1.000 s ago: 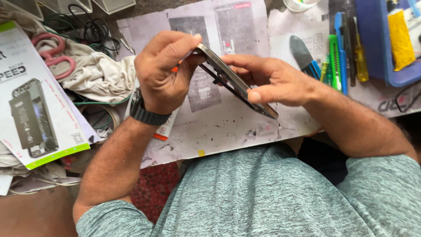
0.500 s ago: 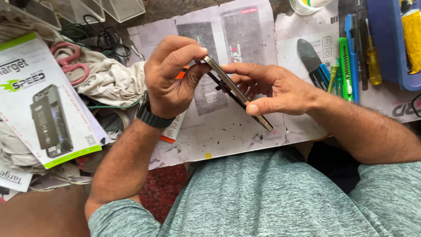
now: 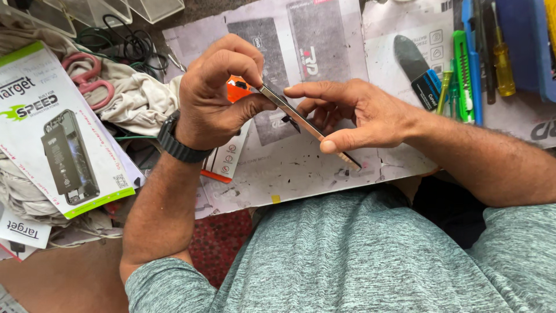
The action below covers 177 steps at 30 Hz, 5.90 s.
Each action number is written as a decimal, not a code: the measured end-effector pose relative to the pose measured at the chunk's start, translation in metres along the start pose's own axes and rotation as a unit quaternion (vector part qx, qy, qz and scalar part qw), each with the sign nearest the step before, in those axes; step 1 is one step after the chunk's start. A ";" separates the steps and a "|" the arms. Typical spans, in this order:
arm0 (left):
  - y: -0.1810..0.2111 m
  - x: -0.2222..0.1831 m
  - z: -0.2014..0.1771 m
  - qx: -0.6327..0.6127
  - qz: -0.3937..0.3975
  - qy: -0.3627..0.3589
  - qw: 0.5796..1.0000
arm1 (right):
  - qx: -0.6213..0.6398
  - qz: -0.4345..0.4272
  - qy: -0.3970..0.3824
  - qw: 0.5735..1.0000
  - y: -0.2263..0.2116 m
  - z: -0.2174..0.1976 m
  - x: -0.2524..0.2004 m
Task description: The person disassembles a smartphone by prying open the back cover, detaching internal connectors, and removing the battery. They then reassemble the phone by reconnecting components and closing the back cover.
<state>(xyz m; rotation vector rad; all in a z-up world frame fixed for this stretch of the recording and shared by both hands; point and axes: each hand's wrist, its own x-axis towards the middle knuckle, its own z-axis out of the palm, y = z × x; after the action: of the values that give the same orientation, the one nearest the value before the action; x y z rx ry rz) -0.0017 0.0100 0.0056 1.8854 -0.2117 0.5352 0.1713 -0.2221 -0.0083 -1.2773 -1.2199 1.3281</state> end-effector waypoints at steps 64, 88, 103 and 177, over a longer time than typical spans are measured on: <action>0.007 0.002 0.021 0.170 0.045 -0.080 0.981 | 0.013 0.020 0.031 0.999 0.015 -0.006 -0.001; 0.021 0.009 0.061 0.338 0.160 -0.105 0.921 | 0.221 0.034 0.069 0.972 0.040 0.002 0.008; 0.012 0.019 0.065 0.325 0.170 -0.112 0.924 | 0.130 0.020 0.074 0.989 0.041 0.004 0.006; 0.027 0.007 0.063 0.430 0.169 -0.013 0.887 | 0.062 -0.005 0.108 0.992 0.025 0.003 0.006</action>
<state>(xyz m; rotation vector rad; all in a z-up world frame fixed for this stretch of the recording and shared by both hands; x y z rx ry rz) 0.0105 -0.0573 0.0133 2.7436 -0.3666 0.9483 0.1687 -0.2190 -0.0340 -1.2887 -0.9775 1.2044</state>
